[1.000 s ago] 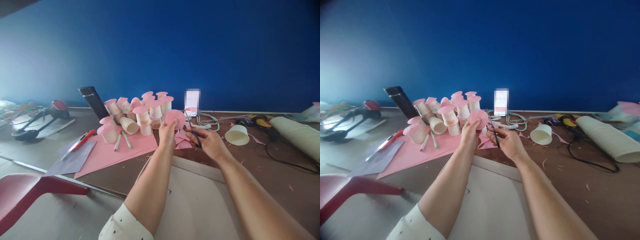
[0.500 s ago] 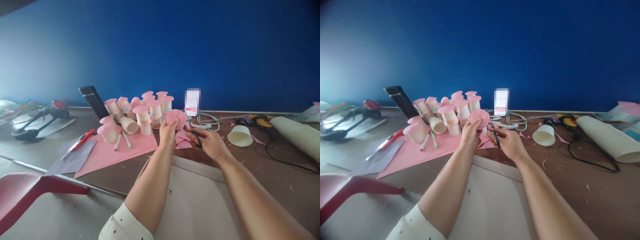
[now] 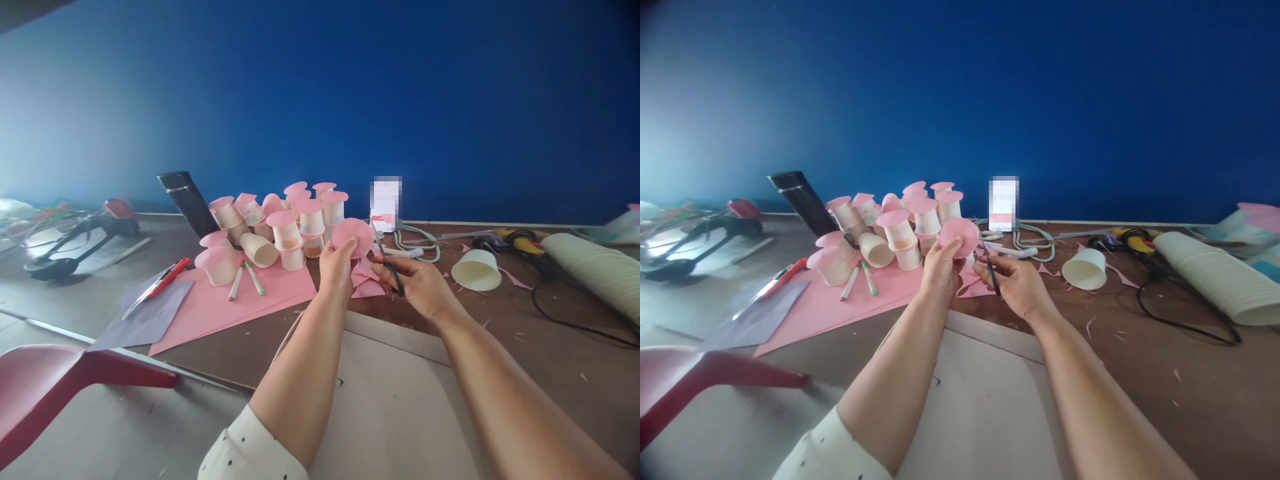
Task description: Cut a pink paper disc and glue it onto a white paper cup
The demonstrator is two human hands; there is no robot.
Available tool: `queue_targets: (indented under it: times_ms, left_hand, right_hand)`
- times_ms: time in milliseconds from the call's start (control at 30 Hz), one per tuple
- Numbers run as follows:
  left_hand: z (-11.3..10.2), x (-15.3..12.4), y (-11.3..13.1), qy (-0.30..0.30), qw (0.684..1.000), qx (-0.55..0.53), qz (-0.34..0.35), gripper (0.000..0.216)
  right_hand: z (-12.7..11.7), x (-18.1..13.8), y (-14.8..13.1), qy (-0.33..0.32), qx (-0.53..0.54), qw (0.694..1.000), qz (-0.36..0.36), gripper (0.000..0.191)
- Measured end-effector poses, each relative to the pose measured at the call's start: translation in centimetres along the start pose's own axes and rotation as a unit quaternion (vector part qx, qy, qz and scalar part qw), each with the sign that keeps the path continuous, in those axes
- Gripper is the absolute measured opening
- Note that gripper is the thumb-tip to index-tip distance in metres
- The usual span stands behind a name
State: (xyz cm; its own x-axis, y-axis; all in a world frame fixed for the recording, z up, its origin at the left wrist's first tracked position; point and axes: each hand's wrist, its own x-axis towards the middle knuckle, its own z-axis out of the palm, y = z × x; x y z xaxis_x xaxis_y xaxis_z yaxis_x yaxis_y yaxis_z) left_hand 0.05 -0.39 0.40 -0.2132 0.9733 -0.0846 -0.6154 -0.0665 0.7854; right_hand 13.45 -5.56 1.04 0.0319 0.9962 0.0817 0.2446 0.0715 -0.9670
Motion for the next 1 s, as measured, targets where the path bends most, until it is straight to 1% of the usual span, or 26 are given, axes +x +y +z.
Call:
queue_targets:
  times_ms: [200, 433, 633, 1000]
  left_hand:
    - [0.10, -0.04, 0.07, 0.002, 1.000, 0.004, 0.002, 0.032]
    - [-0.02, -0.09, 0.06, -0.006, 1.000, 0.002, 0.005, 0.033]
    - [-0.03, 0.10, -0.12, -0.001, 1.000, 0.006, 0.003, 0.036]
    - [0.00, -0.09, 0.04, -0.003, 1.000, 0.017, -0.001, 0.030]
  right_hand:
    - [0.08, -0.16, -0.19, 0.000, 0.030, 0.999, 0.013, 0.061]
    - [0.02, -0.04, 0.08, -0.003, 0.013, 1.000, 0.000, 0.060]
    - [0.00, -0.12, 0.00, -0.010, 0.024, 1.000, 0.000, 0.060]
    - [0.21, -0.26, -0.54, -0.006, 0.050, 0.999, 0.020, 0.060]
